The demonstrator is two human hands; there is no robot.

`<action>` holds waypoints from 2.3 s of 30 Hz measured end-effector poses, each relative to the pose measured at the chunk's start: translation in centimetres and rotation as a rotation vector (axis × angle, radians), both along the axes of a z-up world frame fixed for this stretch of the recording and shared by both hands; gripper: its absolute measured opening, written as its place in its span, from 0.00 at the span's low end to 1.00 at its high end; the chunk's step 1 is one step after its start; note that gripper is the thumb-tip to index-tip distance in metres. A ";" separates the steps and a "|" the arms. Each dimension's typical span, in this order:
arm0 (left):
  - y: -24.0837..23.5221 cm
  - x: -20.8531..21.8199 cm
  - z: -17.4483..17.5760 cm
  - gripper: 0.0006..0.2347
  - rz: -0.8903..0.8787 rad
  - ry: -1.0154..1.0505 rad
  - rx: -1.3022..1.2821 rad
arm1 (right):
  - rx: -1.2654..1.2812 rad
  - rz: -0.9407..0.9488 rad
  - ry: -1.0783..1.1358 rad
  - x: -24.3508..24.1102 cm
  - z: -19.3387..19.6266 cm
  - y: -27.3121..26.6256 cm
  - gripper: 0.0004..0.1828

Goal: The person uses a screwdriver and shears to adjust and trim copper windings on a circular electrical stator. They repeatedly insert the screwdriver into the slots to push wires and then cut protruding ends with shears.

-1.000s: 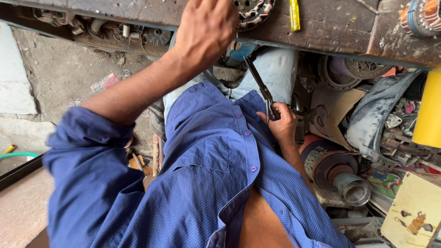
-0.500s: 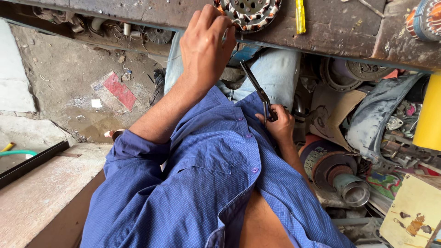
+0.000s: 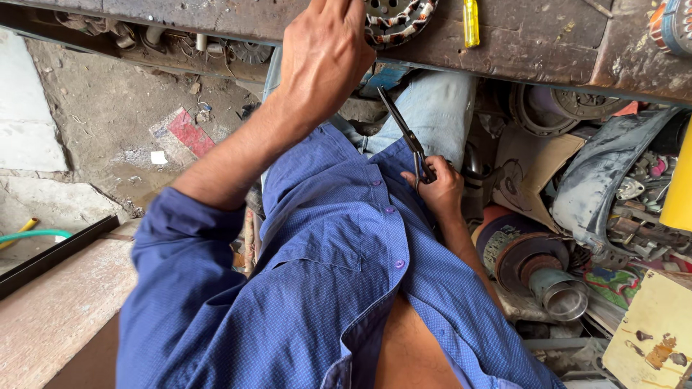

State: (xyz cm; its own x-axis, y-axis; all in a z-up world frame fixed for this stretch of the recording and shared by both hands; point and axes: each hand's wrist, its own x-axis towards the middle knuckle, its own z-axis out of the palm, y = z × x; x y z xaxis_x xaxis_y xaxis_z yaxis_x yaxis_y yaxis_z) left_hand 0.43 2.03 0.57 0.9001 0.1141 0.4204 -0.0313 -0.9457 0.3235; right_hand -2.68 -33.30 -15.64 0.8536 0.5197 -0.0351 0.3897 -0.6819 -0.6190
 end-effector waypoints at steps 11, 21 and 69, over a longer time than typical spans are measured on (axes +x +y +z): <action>2.5 0.5 0.2 0.09 -0.198 0.141 -0.030 | 0.015 0.036 -0.016 0.3 0.0 0.1 0.27; 0.1 -2.8 1.4 0.06 0.085 -0.041 -0.165 | -0.005 0.052 -0.022 1.0 -0.3 0.4 0.27; 1.2 -1.3 1.1 0.04 0.048 -0.047 -0.528 | -0.149 -0.115 0.131 1.4 -1.2 0.8 0.29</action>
State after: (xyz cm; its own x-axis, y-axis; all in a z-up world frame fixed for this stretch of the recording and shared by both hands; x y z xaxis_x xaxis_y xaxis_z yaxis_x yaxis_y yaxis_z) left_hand -0.90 3.25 1.69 0.8704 0.3614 0.3343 -0.0179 -0.6553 0.7552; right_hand -1.29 -32.46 -16.85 0.8902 0.3996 -0.2188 0.2267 -0.8051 -0.5481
